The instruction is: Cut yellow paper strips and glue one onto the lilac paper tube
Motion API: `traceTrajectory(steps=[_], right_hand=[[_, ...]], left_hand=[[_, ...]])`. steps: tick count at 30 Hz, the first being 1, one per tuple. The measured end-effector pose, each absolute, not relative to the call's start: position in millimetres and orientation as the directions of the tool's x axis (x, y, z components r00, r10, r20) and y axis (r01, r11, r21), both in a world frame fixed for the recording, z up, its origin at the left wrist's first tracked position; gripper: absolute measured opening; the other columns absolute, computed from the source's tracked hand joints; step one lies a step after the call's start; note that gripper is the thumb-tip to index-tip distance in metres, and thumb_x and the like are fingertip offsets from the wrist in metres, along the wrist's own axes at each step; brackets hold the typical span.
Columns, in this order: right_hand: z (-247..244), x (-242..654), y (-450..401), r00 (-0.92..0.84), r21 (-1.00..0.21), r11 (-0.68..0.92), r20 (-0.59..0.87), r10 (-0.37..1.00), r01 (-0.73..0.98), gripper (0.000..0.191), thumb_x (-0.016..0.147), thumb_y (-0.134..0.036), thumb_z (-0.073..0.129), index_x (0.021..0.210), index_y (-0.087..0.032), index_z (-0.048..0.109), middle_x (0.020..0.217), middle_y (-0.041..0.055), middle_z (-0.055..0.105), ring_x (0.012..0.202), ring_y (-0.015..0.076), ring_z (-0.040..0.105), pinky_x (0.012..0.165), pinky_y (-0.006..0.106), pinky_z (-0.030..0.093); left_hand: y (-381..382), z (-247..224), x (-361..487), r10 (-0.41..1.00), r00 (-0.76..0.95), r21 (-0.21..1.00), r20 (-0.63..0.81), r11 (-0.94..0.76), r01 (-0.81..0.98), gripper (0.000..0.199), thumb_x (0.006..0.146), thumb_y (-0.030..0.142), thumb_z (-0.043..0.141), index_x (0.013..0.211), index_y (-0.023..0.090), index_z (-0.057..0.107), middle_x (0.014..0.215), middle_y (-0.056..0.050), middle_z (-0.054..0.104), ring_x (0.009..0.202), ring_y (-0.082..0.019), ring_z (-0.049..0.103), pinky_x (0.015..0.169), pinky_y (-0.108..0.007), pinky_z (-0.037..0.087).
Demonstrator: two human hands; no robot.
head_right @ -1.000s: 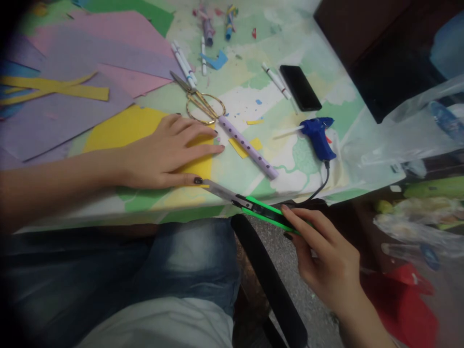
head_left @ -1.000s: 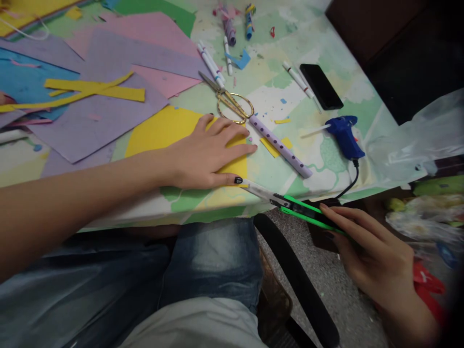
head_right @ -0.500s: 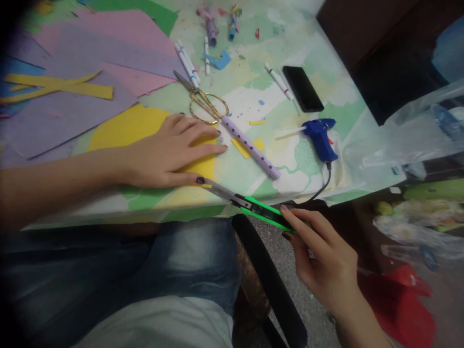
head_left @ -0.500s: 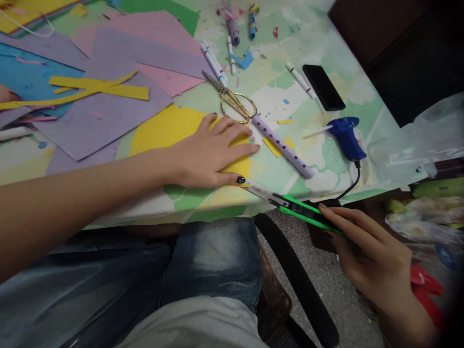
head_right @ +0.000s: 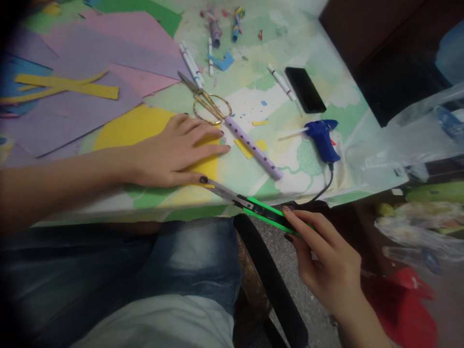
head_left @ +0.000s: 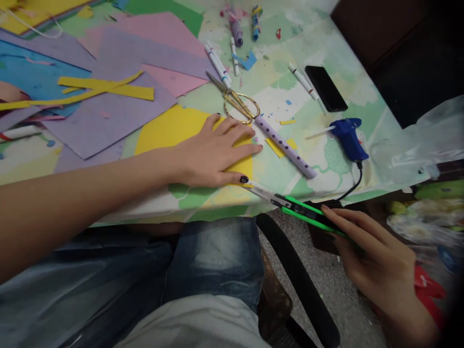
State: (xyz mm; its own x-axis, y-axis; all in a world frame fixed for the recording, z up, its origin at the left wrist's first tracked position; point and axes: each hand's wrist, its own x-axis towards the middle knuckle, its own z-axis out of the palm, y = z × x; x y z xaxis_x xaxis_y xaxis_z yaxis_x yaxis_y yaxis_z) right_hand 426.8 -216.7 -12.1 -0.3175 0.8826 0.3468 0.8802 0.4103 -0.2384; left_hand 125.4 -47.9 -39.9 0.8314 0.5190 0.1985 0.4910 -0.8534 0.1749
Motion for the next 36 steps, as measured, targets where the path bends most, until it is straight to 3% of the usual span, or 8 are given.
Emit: traceTrajectory(steps=[6,12,18,22,25,29,36], right_hand=[[-11,432,-213,-0.305,-0.234,0.396,0.345,0.888,0.888,0.042,0.084,-0.011,0.060,0.125,-0.023,0.062,0.114,0.0082,0.066,0.095,0.0204,0.066,0.078,0.031,0.053],[-14,438,-206,-0.234,-0.313,0.337,0.323,0.917,0.888,0.037,0.085,-0.016,0.059,0.122,-0.022,0.063,0.113,0.0077,0.067,0.097,0.0209,0.066,0.083,0.034,0.054],[-17,444,-203,-0.181,-0.371,0.291,0.303,0.936,0.882,0.034,0.084,-0.018,0.061,0.118,-0.023,0.065,0.112,0.0073,0.068,0.100,0.0231,0.066,0.086,0.038,0.053],[-16,445,-201,-0.205,-0.361,0.318,0.318,0.926,0.877,0.034,0.084,-0.017,0.060,0.118,-0.022,0.065,0.113,0.0078,0.068,0.099,0.0228,0.066,0.084,0.038,0.053],[-15,445,-200,-0.239,-0.321,0.356,0.350,0.906,0.878,0.036,0.085,-0.015,0.059,0.119,-0.023,0.064,0.113,0.0073,0.067,0.098,0.0218,0.066,0.083,0.037,0.054],[-12,445,-201,-0.274,-0.281,0.389,0.372,0.887,0.878,0.037,0.084,-0.013,0.060,0.119,-0.022,0.064,0.113,0.0073,0.067,0.096,0.0204,0.066,0.082,0.035,0.055],[-12,444,-200,-0.285,-0.286,0.405,0.380,0.880,0.868,0.041,0.083,-0.011,0.060,0.121,-0.025,0.063,0.113,0.0059,0.067,0.096,0.0208,0.067,0.081,0.036,0.056]], left_hand=[[-49,-36,129,0.537,0.830,0.089,0.152,-0.844,0.529,0.054,0.094,0.049,0.027,0.139,0.022,0.040,0.142,-0.017,0.039,0.126,-0.039,0.035,0.101,-0.061,0.024],[-50,-36,140,0.637,0.754,0.149,0.158,-0.771,0.620,0.047,0.095,0.042,0.031,0.136,0.023,0.043,0.143,-0.017,0.041,0.128,-0.036,0.036,0.102,-0.060,0.023],[-51,-28,144,0.726,0.661,0.208,0.193,-0.688,0.695,0.055,0.091,0.049,0.039,0.136,0.018,0.043,0.139,-0.019,0.045,0.126,-0.038,0.039,0.101,-0.059,0.025],[-46,-19,131,0.668,0.723,0.292,0.176,-0.737,0.609,0.055,0.088,0.046,0.045,0.134,0.017,0.044,0.134,-0.016,0.053,0.122,-0.034,0.047,0.103,-0.052,0.029],[-42,-17,119,0.592,0.795,0.359,0.131,-0.776,0.518,0.059,0.083,0.047,0.051,0.134,0.018,0.045,0.138,-0.013,0.051,0.126,-0.032,0.045,0.106,-0.049,0.028],[-39,-22,111,0.518,0.843,0.372,0.144,-0.818,0.438,0.064,0.079,0.049,0.057,0.134,0.020,0.046,0.143,-0.013,0.046,0.131,-0.032,0.039,0.111,-0.048,0.020],[-36,-24,113,0.501,0.856,0.385,0.124,-0.820,0.424,0.063,0.080,0.050,0.054,0.135,0.022,0.046,0.145,-0.013,0.043,0.133,-0.033,0.035,0.109,-0.049,0.020]])
